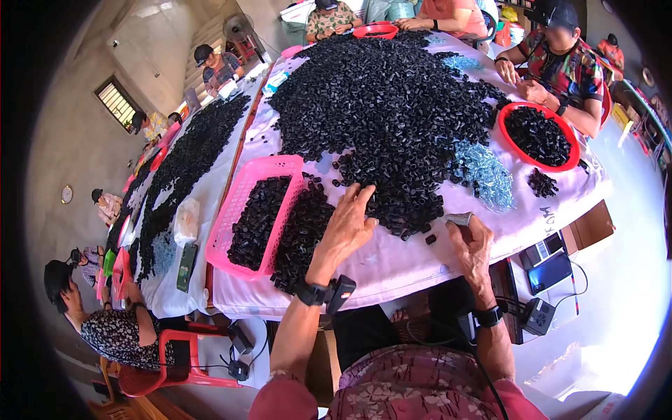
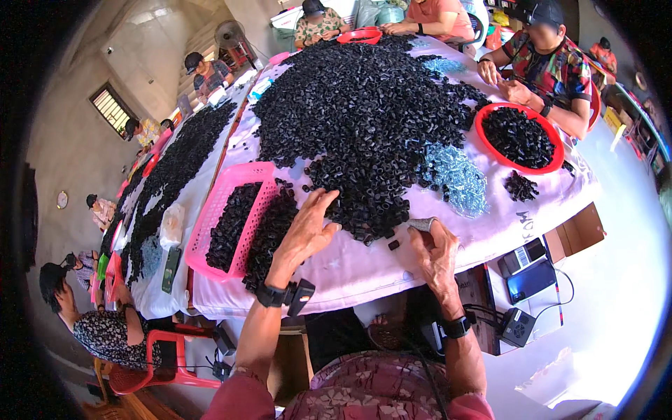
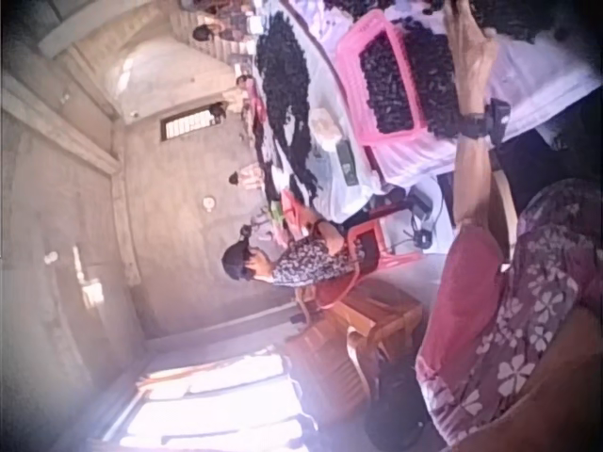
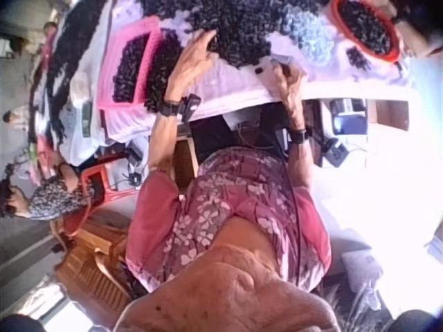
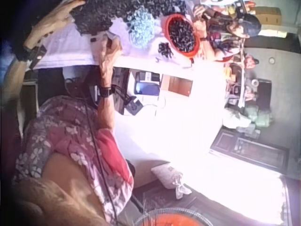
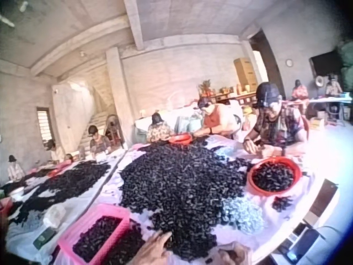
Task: The person picks up a black plastic clip and a small metal spring, inserts the spring into the clip, and places the assembled piece on the table, repeating the process for several more units.
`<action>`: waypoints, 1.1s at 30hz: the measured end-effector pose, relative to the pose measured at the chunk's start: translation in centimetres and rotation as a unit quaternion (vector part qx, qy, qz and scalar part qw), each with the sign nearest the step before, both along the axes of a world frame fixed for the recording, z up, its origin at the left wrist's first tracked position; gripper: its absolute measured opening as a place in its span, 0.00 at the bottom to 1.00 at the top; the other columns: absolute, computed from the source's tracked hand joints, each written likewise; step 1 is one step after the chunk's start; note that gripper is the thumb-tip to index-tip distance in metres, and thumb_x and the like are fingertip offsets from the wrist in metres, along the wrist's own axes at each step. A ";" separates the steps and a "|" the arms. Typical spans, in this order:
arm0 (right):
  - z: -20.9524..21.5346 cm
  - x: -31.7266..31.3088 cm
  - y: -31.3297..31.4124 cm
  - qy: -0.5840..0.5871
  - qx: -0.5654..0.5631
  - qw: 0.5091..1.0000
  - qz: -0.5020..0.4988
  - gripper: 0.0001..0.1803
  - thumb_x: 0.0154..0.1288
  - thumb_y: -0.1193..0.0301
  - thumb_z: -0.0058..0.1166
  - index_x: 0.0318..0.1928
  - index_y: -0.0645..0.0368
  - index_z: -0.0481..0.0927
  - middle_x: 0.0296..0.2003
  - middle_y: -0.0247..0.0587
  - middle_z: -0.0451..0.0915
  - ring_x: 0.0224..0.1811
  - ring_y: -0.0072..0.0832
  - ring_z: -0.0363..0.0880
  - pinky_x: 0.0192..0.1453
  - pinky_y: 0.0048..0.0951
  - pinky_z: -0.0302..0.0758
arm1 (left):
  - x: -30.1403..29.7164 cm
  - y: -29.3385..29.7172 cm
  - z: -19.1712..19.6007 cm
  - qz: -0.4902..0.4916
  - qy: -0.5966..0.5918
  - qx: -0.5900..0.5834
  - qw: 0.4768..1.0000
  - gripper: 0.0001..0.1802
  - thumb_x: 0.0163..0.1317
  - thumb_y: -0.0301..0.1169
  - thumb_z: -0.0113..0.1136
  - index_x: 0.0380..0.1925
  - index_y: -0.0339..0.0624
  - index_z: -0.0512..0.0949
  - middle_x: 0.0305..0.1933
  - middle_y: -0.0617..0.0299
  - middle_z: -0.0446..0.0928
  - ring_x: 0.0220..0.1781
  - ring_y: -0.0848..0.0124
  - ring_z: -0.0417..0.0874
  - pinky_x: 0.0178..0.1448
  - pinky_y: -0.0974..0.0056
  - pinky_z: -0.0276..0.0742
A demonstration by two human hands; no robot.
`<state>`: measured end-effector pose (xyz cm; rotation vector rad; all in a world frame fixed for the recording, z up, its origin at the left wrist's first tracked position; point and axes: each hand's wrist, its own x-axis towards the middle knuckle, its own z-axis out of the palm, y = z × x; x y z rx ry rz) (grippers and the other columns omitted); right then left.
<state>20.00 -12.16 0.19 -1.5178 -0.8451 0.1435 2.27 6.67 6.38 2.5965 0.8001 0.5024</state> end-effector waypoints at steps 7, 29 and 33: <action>0.1 0.2 0.2 -0.020 0.014 1.000 -0.001 0.10 0.60 0.74 0.61 0.31 0.69 0.75 0.23 0.44 0.74 0.22 0.24 0.69 0.27 0.30 0.69 | 1.0 -0.3 -0.3 -0.064 0.082 -0.018 0.994 0.34 0.53 0.23 0.62 0.63 0.45 0.71 0.71 0.42 0.61 0.72 0.46 0.62 0.75 0.54 0.61; 1.0 -0.1 0.2 -0.021 -0.014 1.000 -0.009 0.11 0.59 0.73 0.63 0.29 0.67 0.75 0.23 0.43 0.76 0.22 0.24 0.70 0.29 0.29 0.70 | -6.0 -11.8 -3.5 -0.133 -0.160 -0.242 0.948 0.06 0.55 0.17 0.67 0.34 0.34 0.83 0.34 0.58 0.82 0.34 0.71 0.83 0.39 0.68 0.79; -0.4 0.5 0.4 -0.007 -0.005 1.000 -0.020 0.11 0.59 0.74 0.63 0.29 0.68 0.75 0.23 0.40 0.75 0.23 0.20 0.68 0.28 0.27 0.68 | -7.6 -11.1 -4.5 -0.112 -0.086 -0.281 0.949 0.05 0.56 0.19 0.66 0.33 0.33 0.82 0.34 0.57 0.82 0.35 0.72 0.84 0.38 0.69 0.80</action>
